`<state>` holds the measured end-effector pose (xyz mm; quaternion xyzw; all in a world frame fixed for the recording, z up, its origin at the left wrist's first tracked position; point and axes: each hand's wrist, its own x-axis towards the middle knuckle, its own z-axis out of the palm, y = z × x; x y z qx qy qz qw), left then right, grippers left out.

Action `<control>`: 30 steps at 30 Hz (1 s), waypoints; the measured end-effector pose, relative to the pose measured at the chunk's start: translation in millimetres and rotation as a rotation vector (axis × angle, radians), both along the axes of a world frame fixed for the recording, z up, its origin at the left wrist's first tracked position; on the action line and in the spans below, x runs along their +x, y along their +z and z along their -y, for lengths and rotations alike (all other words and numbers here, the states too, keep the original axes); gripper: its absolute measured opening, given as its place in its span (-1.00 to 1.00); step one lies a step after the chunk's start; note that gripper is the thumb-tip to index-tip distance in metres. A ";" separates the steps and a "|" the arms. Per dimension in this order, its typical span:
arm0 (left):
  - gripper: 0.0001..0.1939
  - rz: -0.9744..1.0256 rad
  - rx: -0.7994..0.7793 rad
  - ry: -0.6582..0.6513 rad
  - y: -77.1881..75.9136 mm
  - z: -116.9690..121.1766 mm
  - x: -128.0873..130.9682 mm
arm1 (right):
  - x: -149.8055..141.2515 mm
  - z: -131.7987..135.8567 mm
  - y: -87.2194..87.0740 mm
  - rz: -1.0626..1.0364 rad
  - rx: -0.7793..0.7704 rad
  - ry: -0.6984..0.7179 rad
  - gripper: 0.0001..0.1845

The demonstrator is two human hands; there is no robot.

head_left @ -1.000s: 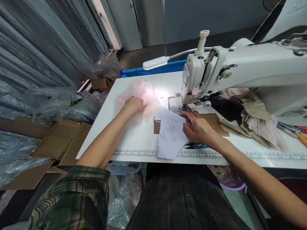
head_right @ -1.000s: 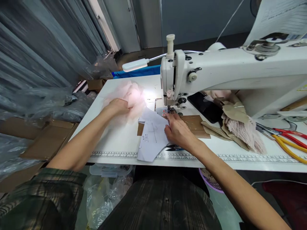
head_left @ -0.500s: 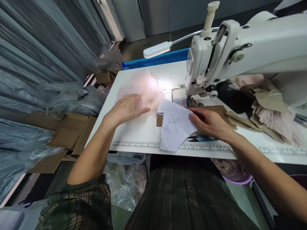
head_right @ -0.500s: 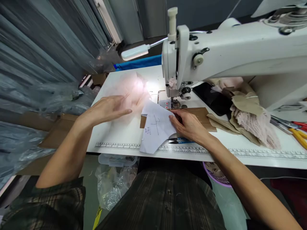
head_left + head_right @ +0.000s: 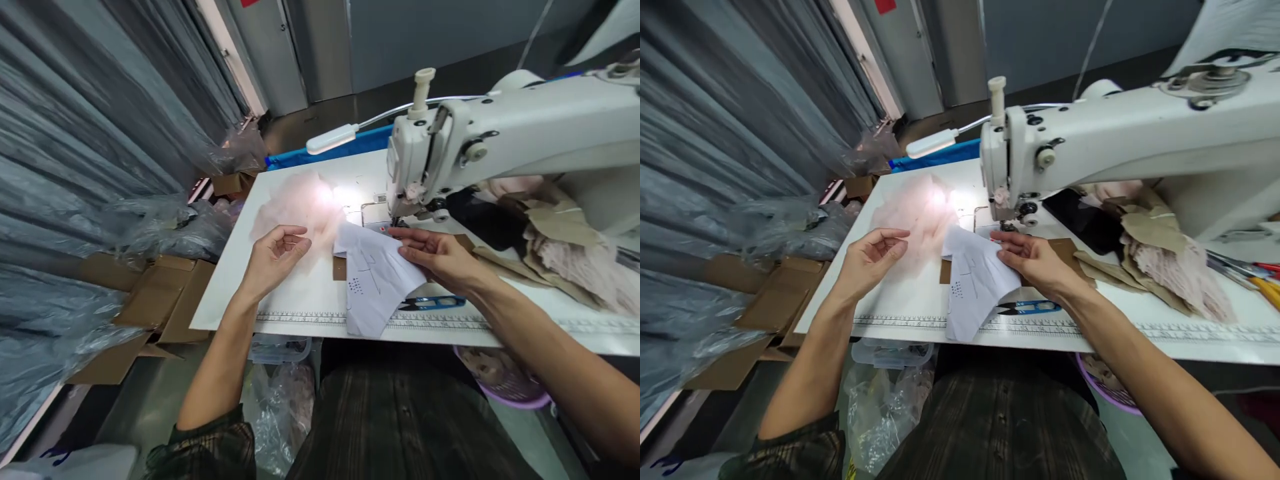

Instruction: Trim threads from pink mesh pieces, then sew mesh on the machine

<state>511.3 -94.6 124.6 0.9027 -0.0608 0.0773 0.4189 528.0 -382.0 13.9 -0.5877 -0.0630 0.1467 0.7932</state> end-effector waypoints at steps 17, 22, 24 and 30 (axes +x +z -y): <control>-0.49 -0.671 -0.443 -0.269 -42.5 55.8 -3.8 | -5.4 12.0 -8.9 -0.013 0.111 0.009 -0.42; -0.60 -0.632 -0.456 -0.301 -36.3 48.7 0.9 | 3.7 11.0 -9.8 0.028 0.055 0.036 -0.48; -0.60 -0.613 -0.409 -0.326 -34.2 47.0 0.5 | 6.4 9.3 -9.0 0.041 0.027 0.026 -0.49; -0.59 -0.410 0.235 -0.177 -26.7 42.1 -4.9 | 7.5 -1.7 -7.9 0.409 -0.321 -0.018 -0.56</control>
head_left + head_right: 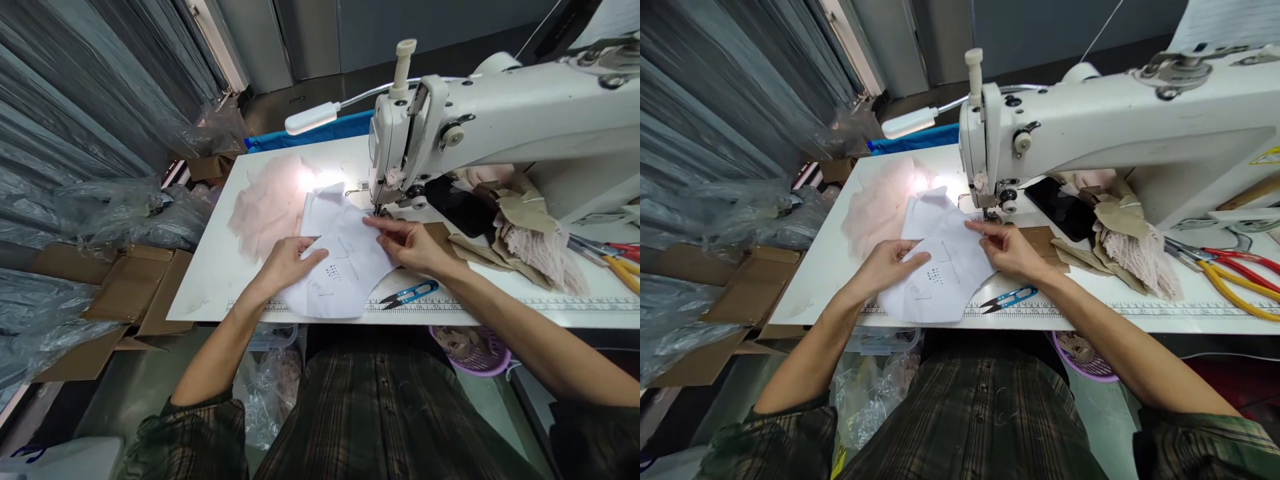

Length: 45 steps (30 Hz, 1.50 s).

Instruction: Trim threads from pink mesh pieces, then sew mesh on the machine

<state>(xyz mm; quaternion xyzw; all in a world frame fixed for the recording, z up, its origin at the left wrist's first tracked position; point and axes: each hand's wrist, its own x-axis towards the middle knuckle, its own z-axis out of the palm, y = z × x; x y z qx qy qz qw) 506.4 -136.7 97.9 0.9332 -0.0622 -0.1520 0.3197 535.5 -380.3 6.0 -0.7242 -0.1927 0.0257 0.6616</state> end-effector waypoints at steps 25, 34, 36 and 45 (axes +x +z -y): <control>-0.63 0.304 0.621 -0.624 -12.7 70.6 107.4 | 9.2 7.1 -13.2 0.607 -0.637 0.047 -0.72; -0.63 0.456 0.299 -0.400 -50.4 72.8 111.9 | 10.0 15.6 -18.9 0.591 -0.560 -0.007 -0.79; -0.71 0.399 0.278 -0.368 -48.1 72.1 115.8 | 8.9 19.0 -19.7 0.570 -0.556 0.010 -0.79; -0.88 0.344 0.224 -0.418 -44.8 76.8 121.7 | 3.6 21.8 -17.0 0.511 -0.544 0.020 -0.77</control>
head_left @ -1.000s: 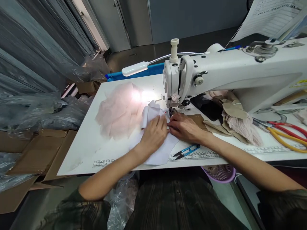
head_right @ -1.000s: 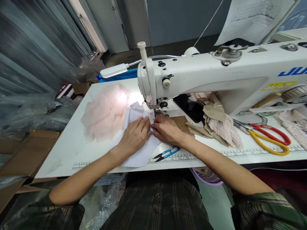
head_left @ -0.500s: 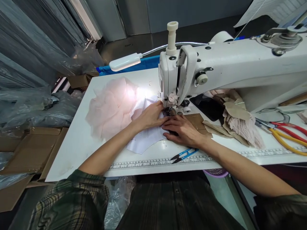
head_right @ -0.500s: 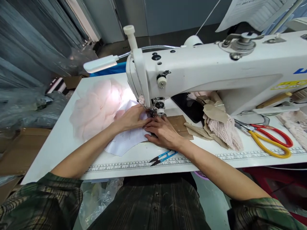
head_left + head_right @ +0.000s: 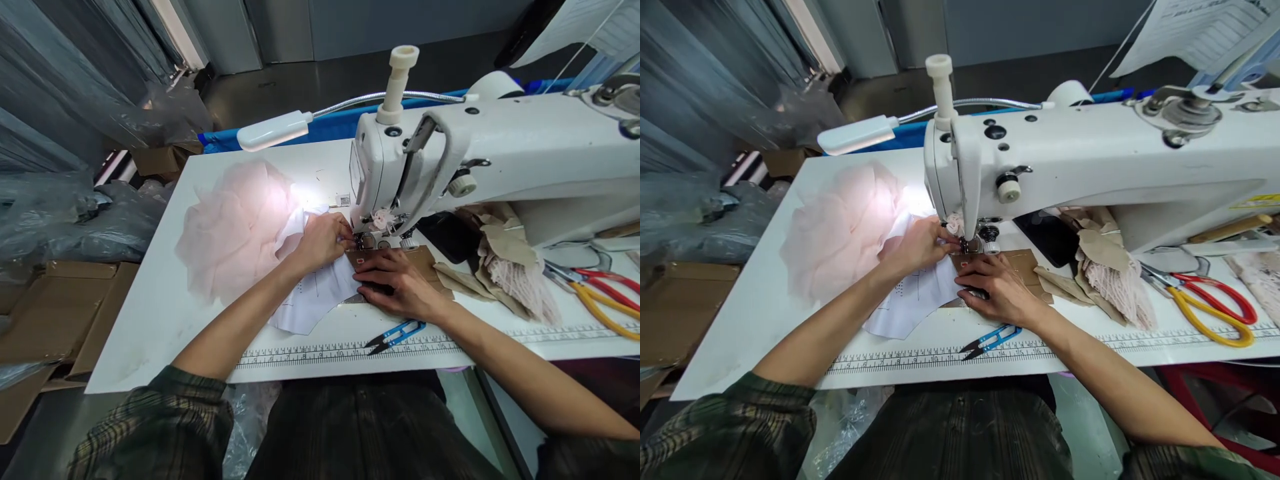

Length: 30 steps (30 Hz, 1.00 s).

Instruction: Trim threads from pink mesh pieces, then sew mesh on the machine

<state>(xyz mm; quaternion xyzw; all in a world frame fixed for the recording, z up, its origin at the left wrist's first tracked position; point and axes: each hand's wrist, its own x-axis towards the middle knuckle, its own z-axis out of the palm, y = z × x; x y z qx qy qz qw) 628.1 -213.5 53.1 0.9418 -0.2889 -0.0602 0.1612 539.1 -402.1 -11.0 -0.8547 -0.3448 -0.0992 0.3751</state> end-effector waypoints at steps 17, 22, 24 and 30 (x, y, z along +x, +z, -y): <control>-0.68 -0.006 0.076 -0.051 0.5 -12.7 -21.8 | -1.5 1.0 4.7 0.045 -0.025 0.075 -0.69; -0.73 -0.059 0.135 -0.028 9.4 -17.8 -18.0 | -1.4 0.0 7.7 0.019 -0.040 0.116 -0.70; -0.77 -0.072 0.118 -0.015 10.3 -19.4 -15.7 | -1.0 0.7 8.7 0.002 -0.046 0.125 -0.69; -0.78 -0.084 0.046 0.047 18.1 -26.5 -15.3 | -0.4 2.9 8.1 -0.005 -0.078 0.144 -0.67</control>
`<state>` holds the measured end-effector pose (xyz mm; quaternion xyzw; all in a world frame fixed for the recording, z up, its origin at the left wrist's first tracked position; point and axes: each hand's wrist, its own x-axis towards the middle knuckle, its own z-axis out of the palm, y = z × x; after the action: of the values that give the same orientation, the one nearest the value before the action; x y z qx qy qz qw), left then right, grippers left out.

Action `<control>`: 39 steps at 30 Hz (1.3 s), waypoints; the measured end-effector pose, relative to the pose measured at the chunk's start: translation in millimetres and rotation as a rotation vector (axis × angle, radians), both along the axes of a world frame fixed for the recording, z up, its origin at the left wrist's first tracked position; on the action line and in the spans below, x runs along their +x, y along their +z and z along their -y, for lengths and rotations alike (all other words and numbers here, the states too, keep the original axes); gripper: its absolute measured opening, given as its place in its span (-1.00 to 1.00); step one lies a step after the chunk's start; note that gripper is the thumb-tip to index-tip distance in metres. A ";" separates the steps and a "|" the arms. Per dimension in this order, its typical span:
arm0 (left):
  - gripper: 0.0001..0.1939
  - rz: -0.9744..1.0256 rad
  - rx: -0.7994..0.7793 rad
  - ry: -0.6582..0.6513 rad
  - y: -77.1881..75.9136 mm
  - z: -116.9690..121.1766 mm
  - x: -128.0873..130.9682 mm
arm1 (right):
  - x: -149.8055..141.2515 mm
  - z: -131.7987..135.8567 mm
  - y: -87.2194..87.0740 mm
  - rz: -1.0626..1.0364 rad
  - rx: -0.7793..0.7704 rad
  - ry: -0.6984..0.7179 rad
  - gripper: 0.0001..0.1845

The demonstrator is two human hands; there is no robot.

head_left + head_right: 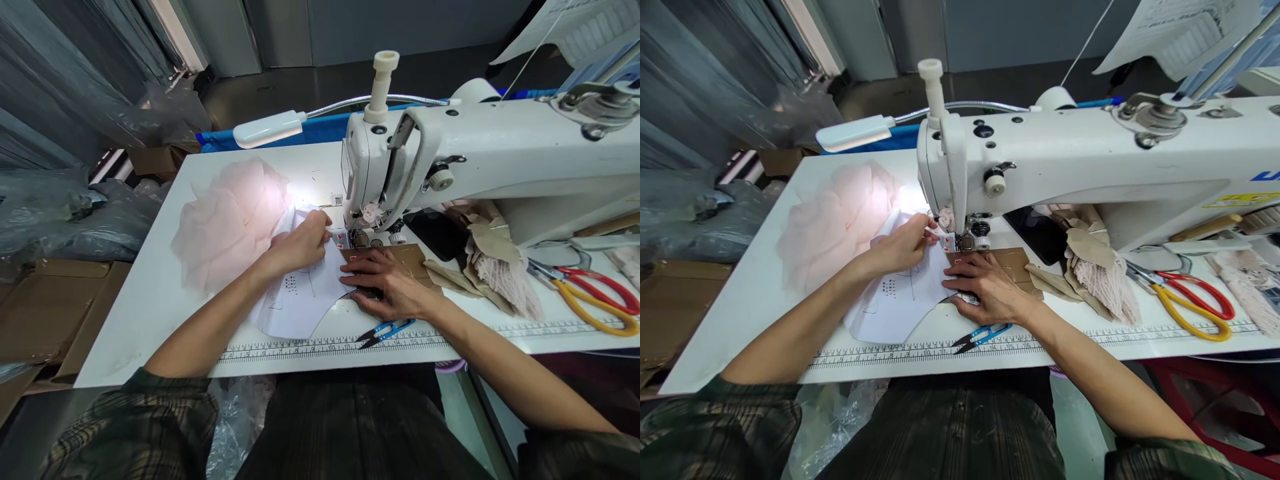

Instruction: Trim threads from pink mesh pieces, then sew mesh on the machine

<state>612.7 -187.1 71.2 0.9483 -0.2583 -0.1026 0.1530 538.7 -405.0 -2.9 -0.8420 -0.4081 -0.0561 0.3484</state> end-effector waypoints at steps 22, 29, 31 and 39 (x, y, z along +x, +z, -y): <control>-0.82 0.214 0.027 -0.034 -31.9 30.0 -0.9 | -3.1 -1.7 -2.3 0.060 -0.033 -0.024 -0.67; -0.74 0.251 0.180 -0.039 -25.1 36.1 -18.7 | -0.9 -1.7 -1.3 0.144 -0.093 -0.154 -0.69; -0.75 0.252 0.199 -0.078 -26.6 34.6 -19.2 | -0.4 -1.6 -1.7 0.157 -0.108 -0.183 -0.67; -0.81 0.200 -0.009 -0.149 -38.3 25.1 7.3 | 2.8 1.2 -6.4 0.120 -0.069 -0.218 -0.58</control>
<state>620.0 -212.2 32.9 0.9312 -0.3427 -0.0172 0.1227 541.5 -406.2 -9.3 -0.8879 -0.3360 -0.1299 0.2861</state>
